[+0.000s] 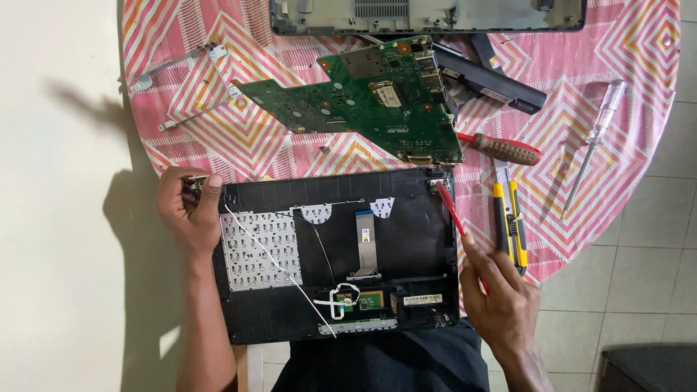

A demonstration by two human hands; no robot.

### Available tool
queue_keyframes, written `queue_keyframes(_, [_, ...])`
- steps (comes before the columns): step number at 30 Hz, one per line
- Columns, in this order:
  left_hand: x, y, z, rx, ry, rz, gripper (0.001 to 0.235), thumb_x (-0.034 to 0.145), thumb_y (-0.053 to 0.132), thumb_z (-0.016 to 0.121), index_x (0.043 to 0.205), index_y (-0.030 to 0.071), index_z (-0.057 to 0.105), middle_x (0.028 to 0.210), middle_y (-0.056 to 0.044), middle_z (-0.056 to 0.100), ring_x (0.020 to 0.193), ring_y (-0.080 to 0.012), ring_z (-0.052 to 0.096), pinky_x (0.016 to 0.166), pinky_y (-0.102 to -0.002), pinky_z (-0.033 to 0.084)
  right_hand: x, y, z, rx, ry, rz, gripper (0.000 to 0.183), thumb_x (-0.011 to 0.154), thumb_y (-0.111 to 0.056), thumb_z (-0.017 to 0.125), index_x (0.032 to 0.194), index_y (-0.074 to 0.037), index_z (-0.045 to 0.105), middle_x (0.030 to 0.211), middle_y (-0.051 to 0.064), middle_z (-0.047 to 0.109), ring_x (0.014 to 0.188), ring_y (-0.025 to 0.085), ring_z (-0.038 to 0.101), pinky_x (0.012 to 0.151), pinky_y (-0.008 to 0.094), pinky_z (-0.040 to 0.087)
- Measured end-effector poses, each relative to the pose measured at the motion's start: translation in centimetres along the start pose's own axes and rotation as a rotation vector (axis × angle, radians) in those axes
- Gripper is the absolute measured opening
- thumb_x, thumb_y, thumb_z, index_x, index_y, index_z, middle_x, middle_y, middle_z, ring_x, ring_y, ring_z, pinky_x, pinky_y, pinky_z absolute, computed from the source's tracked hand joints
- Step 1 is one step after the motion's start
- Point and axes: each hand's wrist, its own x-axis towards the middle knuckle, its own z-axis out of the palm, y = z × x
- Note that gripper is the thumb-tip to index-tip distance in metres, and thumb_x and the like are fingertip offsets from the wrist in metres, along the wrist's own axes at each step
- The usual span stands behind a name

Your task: The person disassembles a laptop by removing the motherboard and cleaning the internal chassis with a toothbrush. They then reinsert the motherboard and reconnect the internal cables.

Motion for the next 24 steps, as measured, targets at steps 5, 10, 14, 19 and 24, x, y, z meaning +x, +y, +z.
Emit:
queue_keyframes(5, [0.0,0.0,-0.1,-0.019,-0.007,-0.015,0.029,0.098,0.032,0.067,0.090,0.005,0.058,0.084,-0.005,0.052,0.065,-0.0121,0.040,0.055,-0.026,0.028,-0.9,-0.3,0.0,0.206,-0.231,-0.105,0.038,0.090,-0.010,0.062,0.128,-0.008,0.060,0.082,0.002,0.062,0.074,0.011,0.057,0.052,0.030,0.050])
queue_keyframes(10, [-0.1,-0.1,0.0,-0.023,-0.010,-0.012,0.032,0.097,0.035,0.066,0.090,0.005,0.058,0.083,-0.005,0.052,0.066,-0.0124,0.041,0.056,-0.026,0.030,-1.0,0.6,-0.1,0.122,-0.146,-0.067,0.035,0.091,-0.011,0.064,0.125,-0.013,0.064,0.081,0.000,0.061,0.078,0.013,0.055,0.042,0.028,0.044])
queue_keyframes(14, [0.0,0.3,0.0,-0.032,-0.009,0.003,0.032,0.097,0.035,0.066,0.089,0.005,0.058,0.081,-0.004,0.052,0.067,-0.0133,0.043,0.060,-0.028,0.032,2.0,1.4,0.8,0.033,0.044,-0.162,0.030,0.093,0.000,0.066,0.121,-0.009,0.069,0.080,0.002,0.063,0.069,0.010,0.056,0.043,0.030,0.038])
queue_keyframes(19, [0.0,0.0,0.1,-0.028,0.004,0.013,0.031,0.097,0.034,0.066,0.087,0.006,0.057,0.078,-0.003,0.051,0.063,-0.0107,0.038,0.055,-0.026,0.028,0.7,2.7,-0.1,-0.172,0.048,-0.049,0.028,0.095,-0.007,0.066,0.121,-0.014,0.073,0.081,-0.002,0.062,0.057,0.010,0.048,0.039,0.029,0.034])
queue_keyframes(24, [0.0,0.0,0.1,-0.037,-0.008,0.028,0.032,0.098,0.035,0.065,0.088,0.006,0.057,0.079,-0.003,0.051,0.065,-0.0111,0.040,0.057,-0.026,0.030,0.9,2.0,-1.1,-0.003,0.066,0.008,0.029,0.093,0.000,0.065,0.120,-0.008,0.071,0.083,0.008,0.065,0.076,0.014,0.063,0.042,0.029,0.036])
